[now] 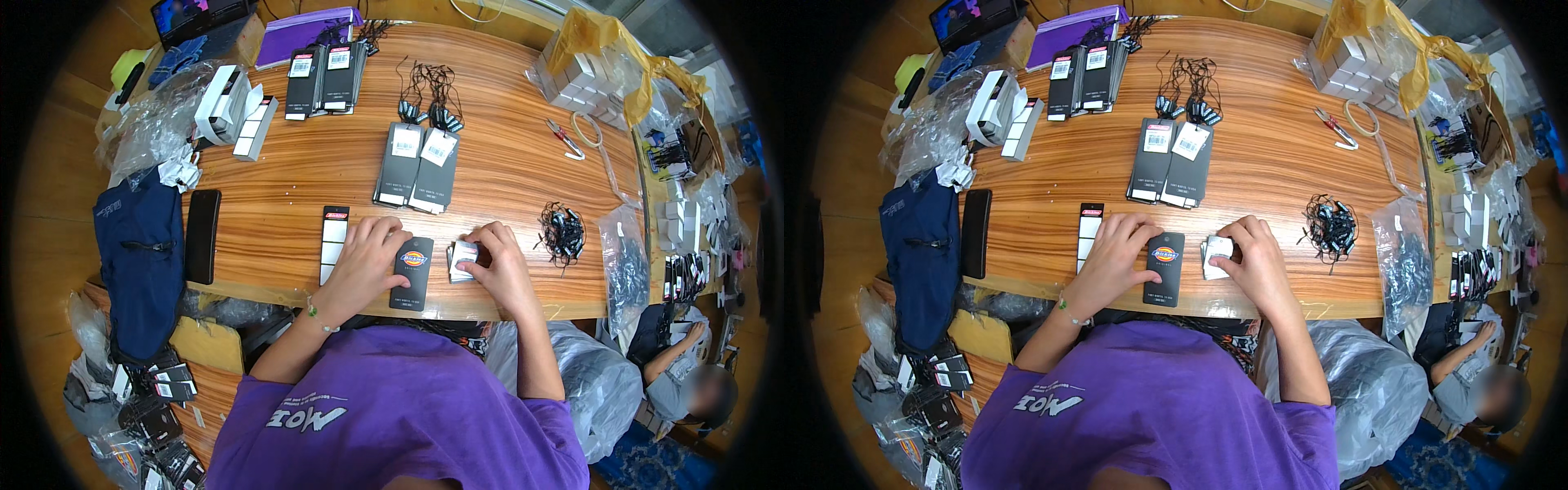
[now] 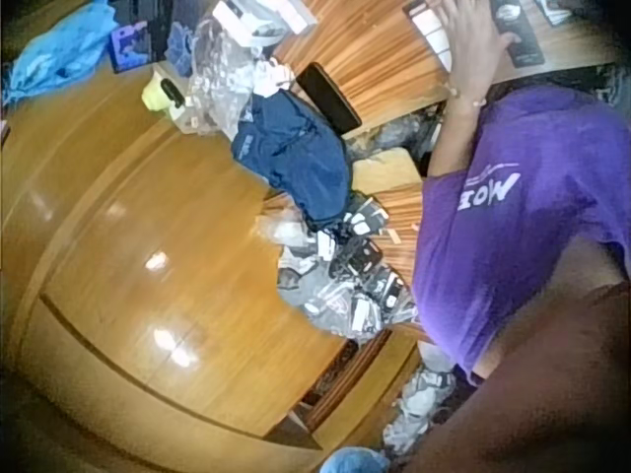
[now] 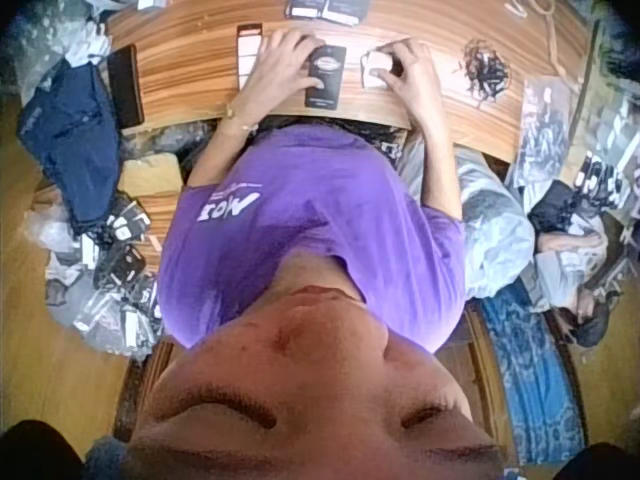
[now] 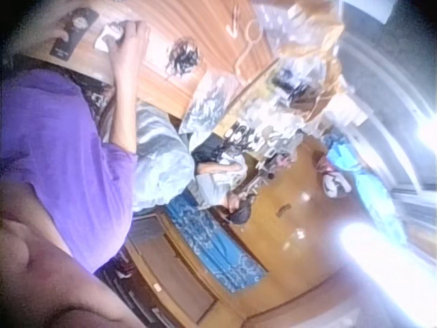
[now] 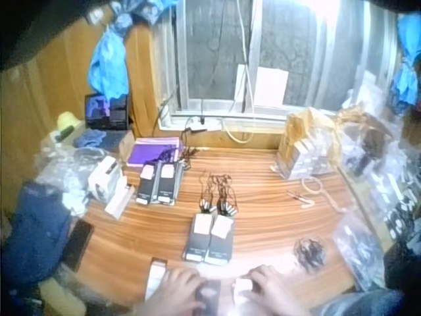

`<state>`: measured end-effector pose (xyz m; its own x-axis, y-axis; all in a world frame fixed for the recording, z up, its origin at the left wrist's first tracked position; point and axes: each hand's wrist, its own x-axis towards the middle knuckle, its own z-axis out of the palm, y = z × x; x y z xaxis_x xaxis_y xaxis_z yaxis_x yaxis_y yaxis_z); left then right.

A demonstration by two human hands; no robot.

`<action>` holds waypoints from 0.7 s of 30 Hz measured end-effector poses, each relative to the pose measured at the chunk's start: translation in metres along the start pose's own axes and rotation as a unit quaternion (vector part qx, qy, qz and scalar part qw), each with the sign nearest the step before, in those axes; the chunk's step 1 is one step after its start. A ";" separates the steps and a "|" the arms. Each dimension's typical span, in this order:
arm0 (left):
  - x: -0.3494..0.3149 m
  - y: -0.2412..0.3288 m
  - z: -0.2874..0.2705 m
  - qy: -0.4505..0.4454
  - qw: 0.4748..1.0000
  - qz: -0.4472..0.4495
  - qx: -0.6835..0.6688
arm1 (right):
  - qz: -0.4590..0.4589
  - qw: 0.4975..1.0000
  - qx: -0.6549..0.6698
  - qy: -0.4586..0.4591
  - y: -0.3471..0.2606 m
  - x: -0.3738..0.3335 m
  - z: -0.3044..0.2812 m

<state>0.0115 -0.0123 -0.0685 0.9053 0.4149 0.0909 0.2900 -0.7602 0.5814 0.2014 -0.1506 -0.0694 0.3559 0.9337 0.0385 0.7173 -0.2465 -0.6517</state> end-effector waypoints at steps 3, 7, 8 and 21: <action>-0.002 0.001 -0.002 0.012 0.999 0.002 -0.040 | 0.071 0.991 0.111 -0.013 0.006 -0.002 0.004; -0.007 -0.003 0.002 -0.046 0.950 -0.152 -0.271 | 0.145 0.963 0.225 -0.022 0.011 -0.004 0.007; -0.009 -0.004 0.005 -0.025 0.936 -0.147 -0.320 | 0.131 0.963 0.237 -0.005 0.013 -0.005 0.009; -0.007 0.022 0.013 0.037 0.849 -0.146 -0.506 | -0.019 0.971 0.227 0.076 -0.036 -0.005 0.022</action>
<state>0.0152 -0.0384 -0.0671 0.8077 0.5706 -0.1483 0.0502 0.1840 0.9816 0.1606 -0.1410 -0.0624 0.4436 0.8824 0.1571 0.4051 -0.0410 -0.9134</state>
